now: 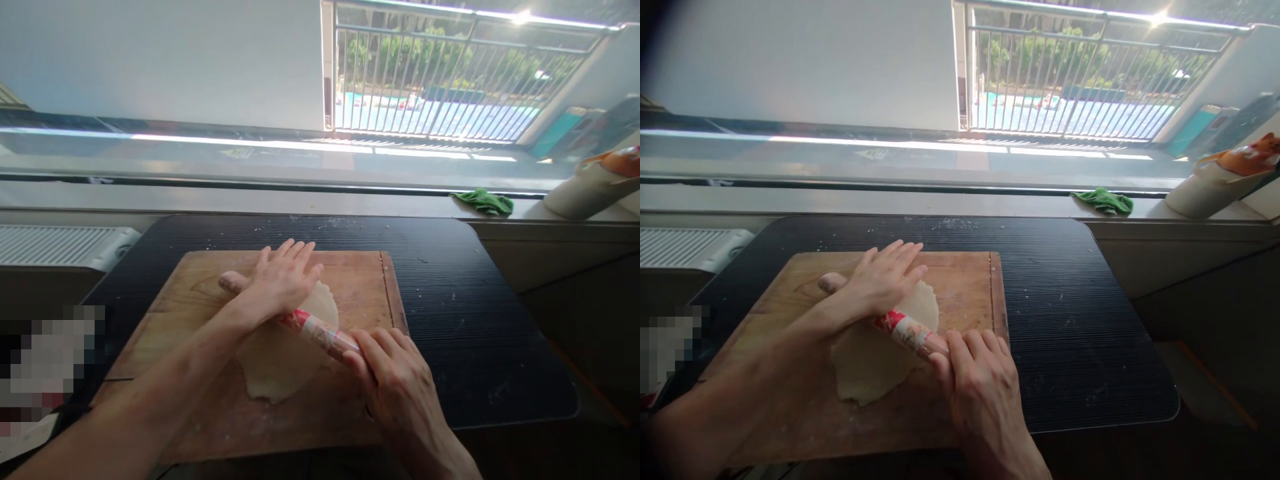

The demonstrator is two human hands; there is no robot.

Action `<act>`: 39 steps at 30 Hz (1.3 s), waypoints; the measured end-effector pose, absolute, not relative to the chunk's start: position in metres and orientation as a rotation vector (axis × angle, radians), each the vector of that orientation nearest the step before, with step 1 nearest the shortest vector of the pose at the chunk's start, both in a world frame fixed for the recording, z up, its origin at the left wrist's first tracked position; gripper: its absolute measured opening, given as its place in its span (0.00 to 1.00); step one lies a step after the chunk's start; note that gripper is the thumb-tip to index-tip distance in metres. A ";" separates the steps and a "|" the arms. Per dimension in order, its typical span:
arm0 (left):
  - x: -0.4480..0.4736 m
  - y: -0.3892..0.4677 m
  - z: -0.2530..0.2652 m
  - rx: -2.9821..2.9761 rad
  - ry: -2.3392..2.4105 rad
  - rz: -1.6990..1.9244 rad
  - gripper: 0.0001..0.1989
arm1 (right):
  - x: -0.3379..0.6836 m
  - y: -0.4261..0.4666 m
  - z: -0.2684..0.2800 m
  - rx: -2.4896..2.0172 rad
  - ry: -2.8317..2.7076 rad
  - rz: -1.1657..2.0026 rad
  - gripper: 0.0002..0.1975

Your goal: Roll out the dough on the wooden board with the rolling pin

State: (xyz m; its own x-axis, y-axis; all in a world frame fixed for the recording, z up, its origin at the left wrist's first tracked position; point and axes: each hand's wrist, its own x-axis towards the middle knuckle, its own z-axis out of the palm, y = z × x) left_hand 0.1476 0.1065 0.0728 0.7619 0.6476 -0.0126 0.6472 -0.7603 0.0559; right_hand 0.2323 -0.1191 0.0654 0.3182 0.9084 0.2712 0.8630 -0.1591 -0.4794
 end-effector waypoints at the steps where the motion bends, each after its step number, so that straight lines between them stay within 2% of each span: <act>1: 0.147 0.106 0.074 2.897 1.048 0.013 0.29 | 0.231 -0.121 0.064 -2.032 -1.562 0.102 0.14; 6: 0.096 0.087 0.069 2.965 0.897 0.207 0.26 | 0.210 -0.133 0.051 -1.958 -1.596 0.061 0.17; 10: 0.044 0.066 0.065 2.883 0.737 0.578 0.24 | 0.211 -0.138 0.050 -1.931 -1.623 0.177 0.09; 13: 0.027 0.064 0.073 2.601 0.963 0.780 0.21 | 0.226 -0.141 0.055 -1.974 -1.565 0.291 0.07; 15: 0.031 0.071 0.078 2.455 1.141 0.748 0.18 | 0.238 -0.142 0.055 -2.043 -1.423 0.233 0.09; 17: 0.044 0.080 0.075 2.494 1.183 0.632 0.20 | 0.247 -0.142 0.052 -2.121 -1.302 0.144 0.09; 20: 0.066 0.087 0.055 2.863 0.937 0.408 0.28 | 0.252 -0.141 0.046 -2.175 -1.284 0.072 0.10; 24: 0.072 0.080 0.033 3.112 0.789 0.197 0.31 | 0.249 -0.141 0.044 -2.171 -1.303 0.044 0.12; 28: 0.065 0.075 0.046 3.194 0.717 0.223 0.31 | 0.247 -0.141 0.045 -2.201 -1.274 0.051 0.12; 34: 0.072 0.082 0.068 3.121 0.704 0.210 0.22 | 0.249 -0.140 0.044 -2.197 -1.293 0.068 0.12; 39: 0.072 0.087 0.058 2.931 0.795 0.433 0.19 | 0.248 -0.139 0.045 -2.226 -1.279 0.040 0.11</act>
